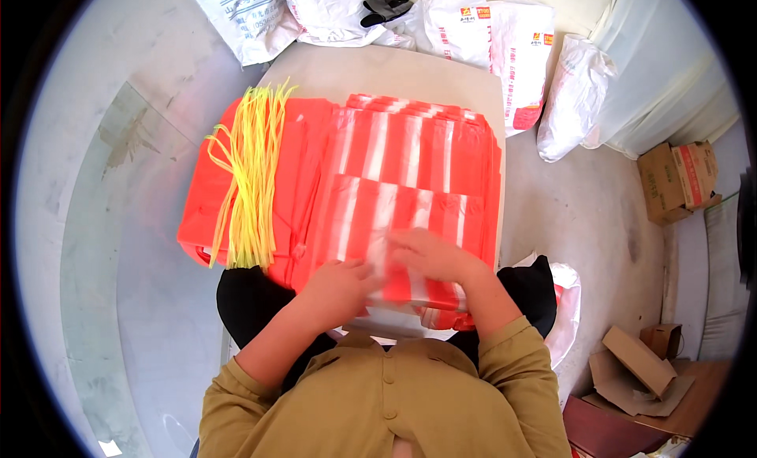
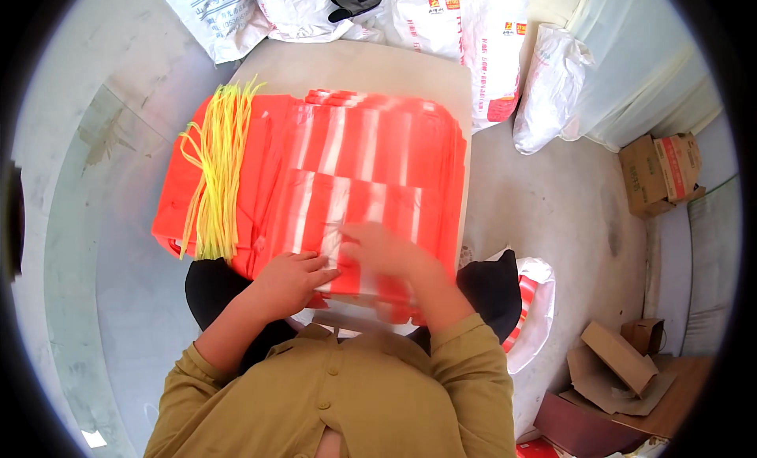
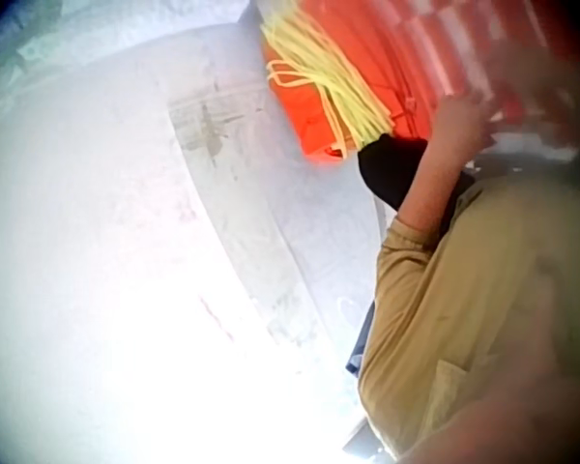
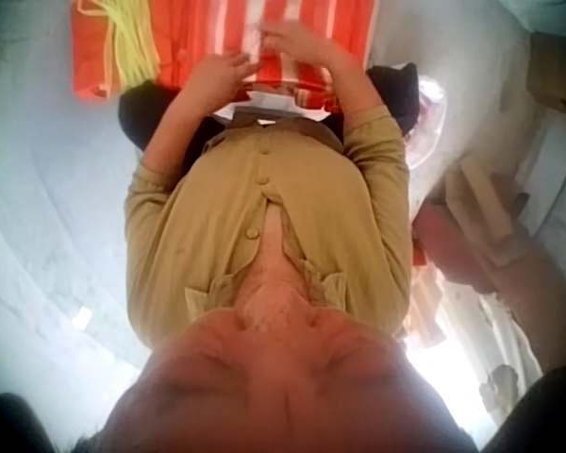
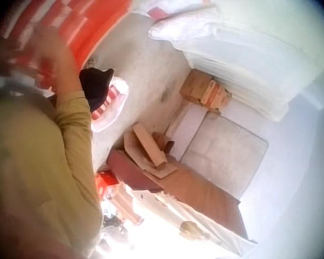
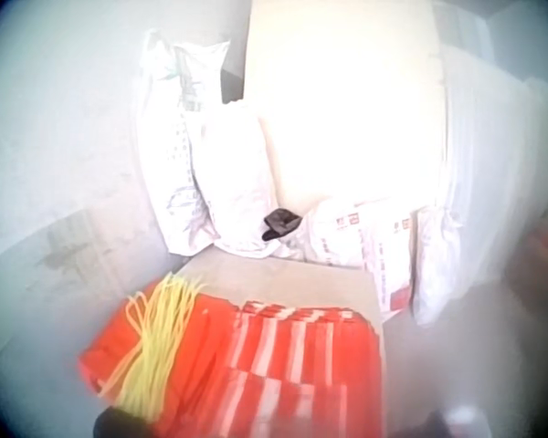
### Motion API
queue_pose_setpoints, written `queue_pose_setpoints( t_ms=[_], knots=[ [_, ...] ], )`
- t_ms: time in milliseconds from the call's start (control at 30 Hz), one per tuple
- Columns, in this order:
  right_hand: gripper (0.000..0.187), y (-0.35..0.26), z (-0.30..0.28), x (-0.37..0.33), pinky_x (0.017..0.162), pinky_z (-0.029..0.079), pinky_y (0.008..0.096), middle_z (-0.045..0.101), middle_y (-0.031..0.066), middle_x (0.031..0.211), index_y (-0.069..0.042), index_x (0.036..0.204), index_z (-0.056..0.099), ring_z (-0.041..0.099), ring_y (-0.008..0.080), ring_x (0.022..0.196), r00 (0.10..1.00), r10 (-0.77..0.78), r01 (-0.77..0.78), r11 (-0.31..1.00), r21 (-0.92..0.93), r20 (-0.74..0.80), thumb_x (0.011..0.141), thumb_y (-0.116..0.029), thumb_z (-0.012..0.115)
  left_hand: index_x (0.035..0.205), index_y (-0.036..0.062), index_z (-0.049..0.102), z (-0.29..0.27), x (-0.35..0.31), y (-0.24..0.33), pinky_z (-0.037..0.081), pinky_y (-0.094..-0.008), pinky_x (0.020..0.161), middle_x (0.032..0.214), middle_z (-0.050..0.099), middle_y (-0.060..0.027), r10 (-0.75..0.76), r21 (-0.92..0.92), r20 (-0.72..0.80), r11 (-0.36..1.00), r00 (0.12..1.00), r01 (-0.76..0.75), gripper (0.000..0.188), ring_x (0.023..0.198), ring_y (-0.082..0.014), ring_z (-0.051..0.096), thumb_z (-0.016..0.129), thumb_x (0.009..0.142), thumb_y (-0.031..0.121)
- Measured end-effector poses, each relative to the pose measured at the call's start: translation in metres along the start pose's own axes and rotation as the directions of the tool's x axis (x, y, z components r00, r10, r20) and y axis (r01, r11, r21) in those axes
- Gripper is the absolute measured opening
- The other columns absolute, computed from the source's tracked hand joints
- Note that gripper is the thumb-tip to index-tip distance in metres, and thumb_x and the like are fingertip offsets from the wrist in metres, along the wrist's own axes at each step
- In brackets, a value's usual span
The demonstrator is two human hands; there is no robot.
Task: The person sits on the floor and repeatedly folds stacks of red and white striped plastic bags. They then tie each folded stack with a yellow string and place the finished bundles into a white plastic bag on the floor.
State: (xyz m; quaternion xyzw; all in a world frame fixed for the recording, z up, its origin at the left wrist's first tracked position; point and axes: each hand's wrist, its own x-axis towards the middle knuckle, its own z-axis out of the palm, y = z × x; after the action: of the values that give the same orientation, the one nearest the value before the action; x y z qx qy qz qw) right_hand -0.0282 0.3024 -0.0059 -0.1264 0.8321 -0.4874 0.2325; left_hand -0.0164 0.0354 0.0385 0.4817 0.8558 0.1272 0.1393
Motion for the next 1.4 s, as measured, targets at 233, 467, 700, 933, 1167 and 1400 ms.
queue_pose_setpoints(
  t_ms=[233,467,700,933,1167,1400],
  knots=[
    [0.06,-0.019,-0.031,-0.076,0.115,0.043,0.0417,0.06,0.0174,0.146,-0.003,0.149,0.054,0.056,0.0339,0.135,0.949,0.078,-0.094,0.995,-0.039,-0.306,0.095,-0.023,0.071,0.135,0.0102,0.067,-0.014,0.006,-0.012,0.054,-0.0447,0.095,0.124,0.071,-0.0114,-0.049,-0.165,0.154,0.983,0.987,0.075,0.041,0.115,-0.0326,0.065,0.067,0.094,0.015],
    [0.057,-0.01,-0.012,-0.134,0.105,0.049,0.0374,0.065,0.0172,0.131,-0.002,0.14,0.061,0.063,0.027,0.123,0.978,0.164,-0.172,0.984,-0.052,-0.132,0.087,-0.017,0.075,0.133,0.0144,0.069,-0.035,0.02,-0.021,0.055,-0.0451,0.092,0.118,0.072,-0.0106,-0.126,-0.275,0.239,0.942,0.963,0.192,0.036,0.11,-0.0342,0.067,0.062,0.098,0.016],
    [0.019,0.037,-0.01,-0.124,0.086,0.052,0.0262,0.072,0.0011,0.098,0.001,0.114,0.068,0.066,0.0095,0.092,0.864,0.362,-0.132,0.834,0.536,-0.35,0.096,-0.003,0.065,0.127,0.0076,0.07,-0.041,0.024,-0.045,0.055,-0.0402,0.095,0.117,0.072,-0.0153,-0.184,-0.319,0.238,0.913,0.954,0.256,0.037,0.111,-0.0345,0.068,0.072,0.09,0.015],
    [0.012,0.089,0.001,-0.107,0.086,0.051,0.0259,0.07,-0.0007,0.104,-0.001,0.113,0.066,0.064,0.0081,0.093,0.772,0.367,0.083,0.752,0.654,-0.52,0.103,-0.006,0.061,0.127,0.0012,0.066,-0.015,-0.001,-0.075,0.055,-0.0361,0.093,0.11,0.073,-0.0154,-0.36,-0.591,0.146,0.715,0.921,0.373,0.05,0.106,-0.0254,0.07,0.082,0.082,0.015],
    [0.024,0.085,0.006,-0.1,0.086,0.053,0.0285,0.071,0.004,0.111,0.003,0.121,0.066,0.066,0.0116,0.097,0.72,0.422,0.221,0.613,0.759,-0.551,0.102,-0.01,0.063,0.151,0.0084,0.049,0.026,-0.004,-0.065,0.055,-0.035,0.088,0.102,0.072,-0.0131,-0.488,-0.672,-0.126,0.683,0.863,0.288,0.069,0.097,-0.0222,0.07,0.078,0.088,0.014],
    [0.023,0.095,0.009,-0.101,0.081,0.051,0.0265,0.069,0.0032,0.105,0.003,0.119,0.065,0.062,0.0091,0.091,0.652,0.437,0.033,0.799,0.6,-0.619,0.101,-0.012,0.063,0.157,0.0104,0.04,0.045,0.009,-0.043,0.053,-0.0338,0.074,0.095,0.067,-0.0098,-0.678,-0.745,-0.234,0.586,0.697,0.319,0.066,0.08,-0.0166,0.064,0.063,0.096,0.002]
  ],
)
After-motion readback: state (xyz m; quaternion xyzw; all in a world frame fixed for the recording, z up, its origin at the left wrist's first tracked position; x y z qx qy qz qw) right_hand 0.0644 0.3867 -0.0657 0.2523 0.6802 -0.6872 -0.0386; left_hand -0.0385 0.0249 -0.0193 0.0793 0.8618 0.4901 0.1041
